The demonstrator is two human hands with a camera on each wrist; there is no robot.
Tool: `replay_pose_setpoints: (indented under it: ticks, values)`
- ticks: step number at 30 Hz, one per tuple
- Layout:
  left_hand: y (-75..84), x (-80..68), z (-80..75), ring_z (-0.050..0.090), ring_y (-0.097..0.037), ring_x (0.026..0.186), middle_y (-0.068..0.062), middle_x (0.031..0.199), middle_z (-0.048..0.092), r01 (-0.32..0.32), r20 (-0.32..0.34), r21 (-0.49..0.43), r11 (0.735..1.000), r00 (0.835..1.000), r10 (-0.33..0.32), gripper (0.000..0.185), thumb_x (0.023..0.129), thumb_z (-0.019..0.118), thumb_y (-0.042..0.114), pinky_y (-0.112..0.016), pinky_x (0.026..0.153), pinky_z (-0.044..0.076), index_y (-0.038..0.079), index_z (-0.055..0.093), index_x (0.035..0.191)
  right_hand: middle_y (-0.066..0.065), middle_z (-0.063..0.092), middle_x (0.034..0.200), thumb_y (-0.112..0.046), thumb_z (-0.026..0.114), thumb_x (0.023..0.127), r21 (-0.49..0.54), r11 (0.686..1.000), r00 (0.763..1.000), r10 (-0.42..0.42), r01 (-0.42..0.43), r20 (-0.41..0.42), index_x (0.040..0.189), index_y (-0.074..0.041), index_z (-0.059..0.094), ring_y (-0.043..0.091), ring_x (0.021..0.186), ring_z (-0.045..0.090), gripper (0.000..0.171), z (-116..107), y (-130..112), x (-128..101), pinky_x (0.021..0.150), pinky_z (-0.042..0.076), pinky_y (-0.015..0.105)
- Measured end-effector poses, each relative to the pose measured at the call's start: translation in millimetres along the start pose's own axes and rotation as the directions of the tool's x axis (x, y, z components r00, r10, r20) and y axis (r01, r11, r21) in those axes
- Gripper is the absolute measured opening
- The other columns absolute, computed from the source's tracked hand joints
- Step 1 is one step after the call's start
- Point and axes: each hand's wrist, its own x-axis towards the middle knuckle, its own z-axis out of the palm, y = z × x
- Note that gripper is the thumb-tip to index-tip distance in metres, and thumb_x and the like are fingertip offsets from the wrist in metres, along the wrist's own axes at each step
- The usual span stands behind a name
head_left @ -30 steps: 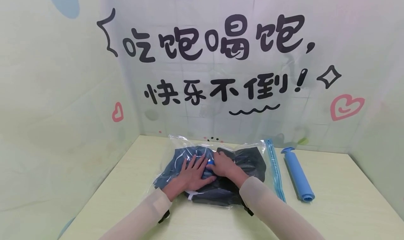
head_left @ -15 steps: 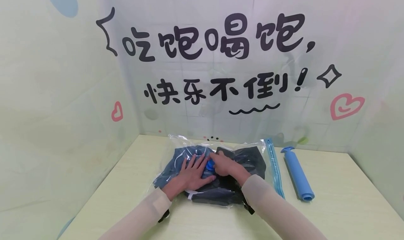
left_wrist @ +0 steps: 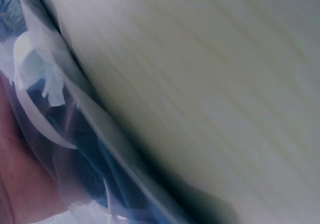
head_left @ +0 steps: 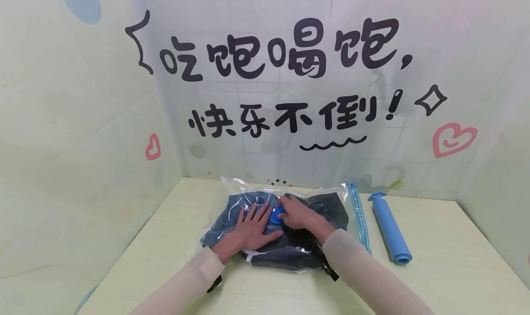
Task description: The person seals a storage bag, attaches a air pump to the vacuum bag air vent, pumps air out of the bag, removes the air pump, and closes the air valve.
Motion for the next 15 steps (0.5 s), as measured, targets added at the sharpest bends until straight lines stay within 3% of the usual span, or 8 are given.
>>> replay_pose_setpoints:
  ticks: [6, 12, 15]
  values:
    - [-1.0, 0.8, 1.1, 0.006, -0.038, 0.152, -0.007, 0.169, 0.014, -0.006, -0.001, 0.009, 1.0, 1.0, 0.006, 0.093, 0.096, 0.034, 0.077, -0.064, 0.115, 0.003, 0.012, 0.024, 0.163, 0.01, 0.059, 0.097, -0.016, 0.073, 0.094, -0.013, 0.999, 0.986, -0.046, 0.044, -0.16, 0.113, 0.002, 0.061, 0.024, 0.087, 0.056, 0.028, -18.5, 23.7, -12.7, 0.079, 0.051, 0.043]
    - [-3.3, 2.9, 4.1, 0.004, -0.038, 0.152, -0.007, 0.169, 0.013, -0.017, -0.009, -0.009, 1.0, 1.0, 0.017, 0.096, 0.095, 0.033, 0.079, -0.064, 0.115, 0.001, 0.013, 0.023, 0.163, 0.014, 0.065, 0.086, -0.01, 0.069, 0.087, 0.073, 0.997, 0.958, 0.023, -0.002, -0.285, 0.106, 0.01, 0.063, 0.026, 0.074, 0.062, 0.028, -53.7, 69.3, -36.3, 0.067, 0.055, 0.042]
    - [-3.6, 3.6, 5.2, 0.002, -0.036, 0.153, -0.005, 0.169, 0.01, -0.013, 0.001, -0.002, 1.0, 1.0, 0.013, 0.095, 0.095, 0.032, 0.079, -0.063, 0.115, 0.0, 0.015, 0.02, 0.164, 0.015, 0.064, 0.083, -0.011, 0.066, 0.087, 0.061, 0.995, 0.941, 0.091, -0.075, -0.327, 0.103, 0.011, 0.062, 0.026, 0.07, 0.06, 0.027, -68.7, 97.9, -52.0, 0.065, 0.054, 0.043]
